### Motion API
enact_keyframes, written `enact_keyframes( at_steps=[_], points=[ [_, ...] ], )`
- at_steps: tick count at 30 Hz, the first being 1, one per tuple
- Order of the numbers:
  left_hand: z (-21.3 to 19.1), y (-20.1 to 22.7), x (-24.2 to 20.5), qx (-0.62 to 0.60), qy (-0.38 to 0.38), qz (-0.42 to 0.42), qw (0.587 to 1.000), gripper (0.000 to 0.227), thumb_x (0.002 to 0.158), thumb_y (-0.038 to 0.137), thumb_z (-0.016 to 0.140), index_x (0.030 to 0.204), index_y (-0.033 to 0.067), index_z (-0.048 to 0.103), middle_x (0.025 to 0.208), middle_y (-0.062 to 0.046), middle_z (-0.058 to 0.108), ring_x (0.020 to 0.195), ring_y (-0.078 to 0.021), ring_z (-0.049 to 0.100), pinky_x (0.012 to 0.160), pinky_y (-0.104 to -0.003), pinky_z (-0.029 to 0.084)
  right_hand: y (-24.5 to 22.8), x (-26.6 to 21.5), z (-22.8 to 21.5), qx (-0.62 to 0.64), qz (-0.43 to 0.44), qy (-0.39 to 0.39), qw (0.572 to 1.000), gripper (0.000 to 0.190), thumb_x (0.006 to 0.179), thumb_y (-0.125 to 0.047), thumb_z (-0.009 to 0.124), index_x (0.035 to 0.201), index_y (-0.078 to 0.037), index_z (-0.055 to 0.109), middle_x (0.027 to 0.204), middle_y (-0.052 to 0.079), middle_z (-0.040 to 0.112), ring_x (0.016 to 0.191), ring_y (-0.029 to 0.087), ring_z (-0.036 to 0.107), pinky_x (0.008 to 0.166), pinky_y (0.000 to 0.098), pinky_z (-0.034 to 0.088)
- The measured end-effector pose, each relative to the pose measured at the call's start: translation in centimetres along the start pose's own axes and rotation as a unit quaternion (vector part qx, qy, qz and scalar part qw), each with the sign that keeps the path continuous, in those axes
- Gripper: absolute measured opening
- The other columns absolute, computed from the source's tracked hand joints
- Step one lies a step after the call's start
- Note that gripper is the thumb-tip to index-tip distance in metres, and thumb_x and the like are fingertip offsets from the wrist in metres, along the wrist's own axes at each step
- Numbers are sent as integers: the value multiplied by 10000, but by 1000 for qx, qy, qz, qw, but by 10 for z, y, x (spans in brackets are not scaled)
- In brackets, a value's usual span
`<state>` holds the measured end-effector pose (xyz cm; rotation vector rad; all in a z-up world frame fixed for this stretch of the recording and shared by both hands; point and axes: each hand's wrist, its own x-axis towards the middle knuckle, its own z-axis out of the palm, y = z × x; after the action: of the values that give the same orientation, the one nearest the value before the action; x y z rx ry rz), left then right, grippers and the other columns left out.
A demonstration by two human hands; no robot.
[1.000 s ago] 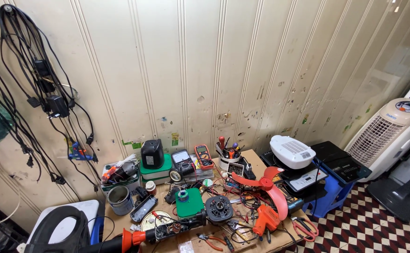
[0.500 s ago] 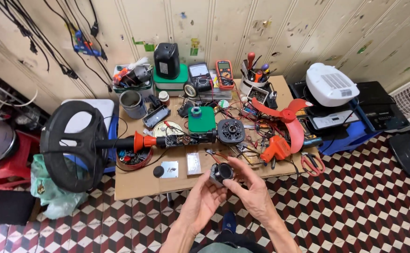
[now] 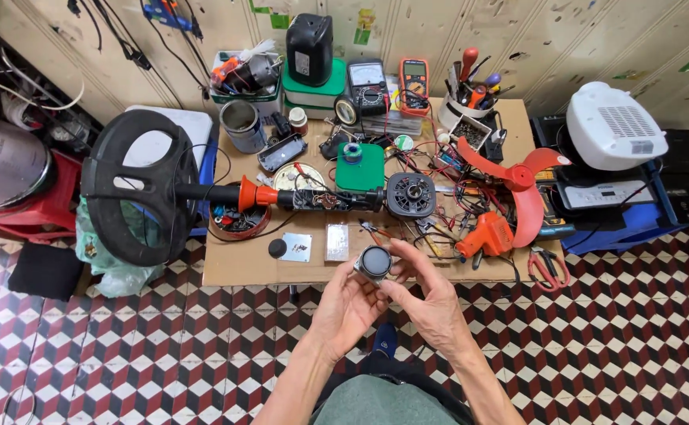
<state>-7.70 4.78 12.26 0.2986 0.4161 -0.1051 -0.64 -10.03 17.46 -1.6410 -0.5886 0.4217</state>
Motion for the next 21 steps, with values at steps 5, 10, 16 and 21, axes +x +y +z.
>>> enact_keyframes(
  at_steps=[5, 10, 16, 21],
  points=[
    [-1, 0, 1, -6, 3, 1, 1000, 483, 990, 462, 542, 1170, 28, 652, 1060, -69, 713, 842, -129, 614, 801, -287, 522, 2, -2, 1, -10, 37, -1, 999, 634, 860, -33, 757, 1456, -79, 546, 1217, 20, 657, 1051, 102, 602, 960, 257, 496],
    [-7, 0, -2, -16, -13, -5, 1000, 425, 1010, 462, 565, 1098, 55, 648, 919, -44, 642, 770, -136, 568, 731, -274, 508, -2, -4, 1, 4, 22, -3, 1000, 517, 923, -1, 643, 1428, -67, 558, 1228, 8, 648, 1087, 95, 620, 993, 253, 498],
    [-18, -1, -1, -4, -16, -7, 1000, 470, 994, 462, 583, 1137, 26, 683, 867, -38, 609, 711, -123, 523, 665, -256, 476, 4, -7, -11, -62, 58, 32, 996, 475, 944, -20, 629, 1413, -93, 608, 1154, 37, 667, 1069, 106, 625, 916, 262, 509],
    [-17, -4, -4, 11, -18, 14, 1000, 447, 993, 399, 574, 1215, 13, 614, 984, -82, 654, 840, -160, 584, 759, -301, 507, -6, -7, -4, -94, 45, 21, 994, 483, 907, -99, 684, 1384, -90, 610, 1216, 36, 652, 1067, 133, 634, 932, 280, 526]
  ],
)
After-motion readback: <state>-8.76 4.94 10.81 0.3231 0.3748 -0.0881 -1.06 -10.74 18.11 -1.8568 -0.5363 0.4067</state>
